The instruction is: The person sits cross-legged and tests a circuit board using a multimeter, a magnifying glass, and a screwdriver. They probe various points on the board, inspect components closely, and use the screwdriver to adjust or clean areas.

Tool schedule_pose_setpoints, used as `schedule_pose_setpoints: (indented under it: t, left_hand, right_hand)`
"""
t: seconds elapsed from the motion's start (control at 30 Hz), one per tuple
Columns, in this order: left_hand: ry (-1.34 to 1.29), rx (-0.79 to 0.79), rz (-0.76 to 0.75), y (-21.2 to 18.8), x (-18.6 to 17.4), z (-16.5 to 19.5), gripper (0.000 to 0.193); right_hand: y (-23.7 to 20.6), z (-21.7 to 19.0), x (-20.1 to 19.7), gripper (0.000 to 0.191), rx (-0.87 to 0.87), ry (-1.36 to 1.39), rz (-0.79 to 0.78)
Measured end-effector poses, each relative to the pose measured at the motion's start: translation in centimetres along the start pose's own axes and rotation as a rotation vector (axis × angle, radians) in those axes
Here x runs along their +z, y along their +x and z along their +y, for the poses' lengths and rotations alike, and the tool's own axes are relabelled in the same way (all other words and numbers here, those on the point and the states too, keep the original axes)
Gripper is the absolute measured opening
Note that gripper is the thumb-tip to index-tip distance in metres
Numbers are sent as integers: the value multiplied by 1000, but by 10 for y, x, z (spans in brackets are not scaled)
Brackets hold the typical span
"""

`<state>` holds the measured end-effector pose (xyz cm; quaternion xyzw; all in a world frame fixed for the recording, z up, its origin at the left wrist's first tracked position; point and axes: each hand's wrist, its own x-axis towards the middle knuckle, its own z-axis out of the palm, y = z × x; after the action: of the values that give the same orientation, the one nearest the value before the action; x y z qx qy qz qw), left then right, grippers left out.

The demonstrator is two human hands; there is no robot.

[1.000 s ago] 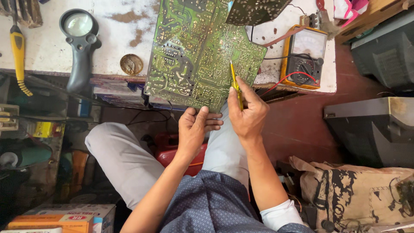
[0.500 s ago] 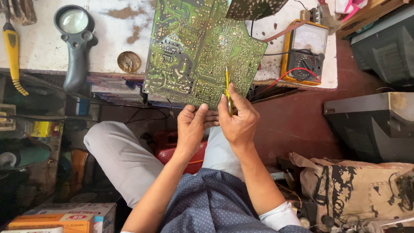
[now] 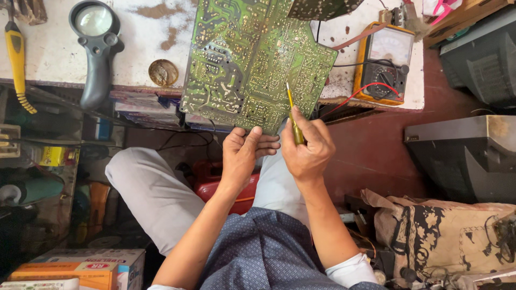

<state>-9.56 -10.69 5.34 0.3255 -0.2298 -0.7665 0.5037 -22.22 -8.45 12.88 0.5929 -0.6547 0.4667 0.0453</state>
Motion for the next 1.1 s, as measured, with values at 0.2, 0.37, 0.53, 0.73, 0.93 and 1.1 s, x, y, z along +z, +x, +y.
schedule_pose_setpoints:
  t: [0.2, 0.37, 0.53, 0.73, 0.93, 1.1]
  left_hand:
    - [10, -2, 0, 1, 1, 1, 22]
    - [6, -7, -4, 0, 1, 2, 22]
    - [8, -11, 2, 0, 2, 3, 23]
    - [22, -18, 1, -1, 2, 4, 23]
    - [14, -16, -5, 0, 1, 4, 23]
    - [18, -19, -2, 0, 2, 4, 23]
  right_hand:
    - [0, 1, 2, 36, -49, -7, -19]
    - [-6, -2, -1, 37, -66, 2, -12]
    - [1, -1, -3, 32, 6, 59, -11]
    - [0, -6, -3, 28, 22, 159, -44]
    - [10, -1, -6, 25, 48, 124, -34]
    - [12, -3, -2, 25, 88, 140, -55]
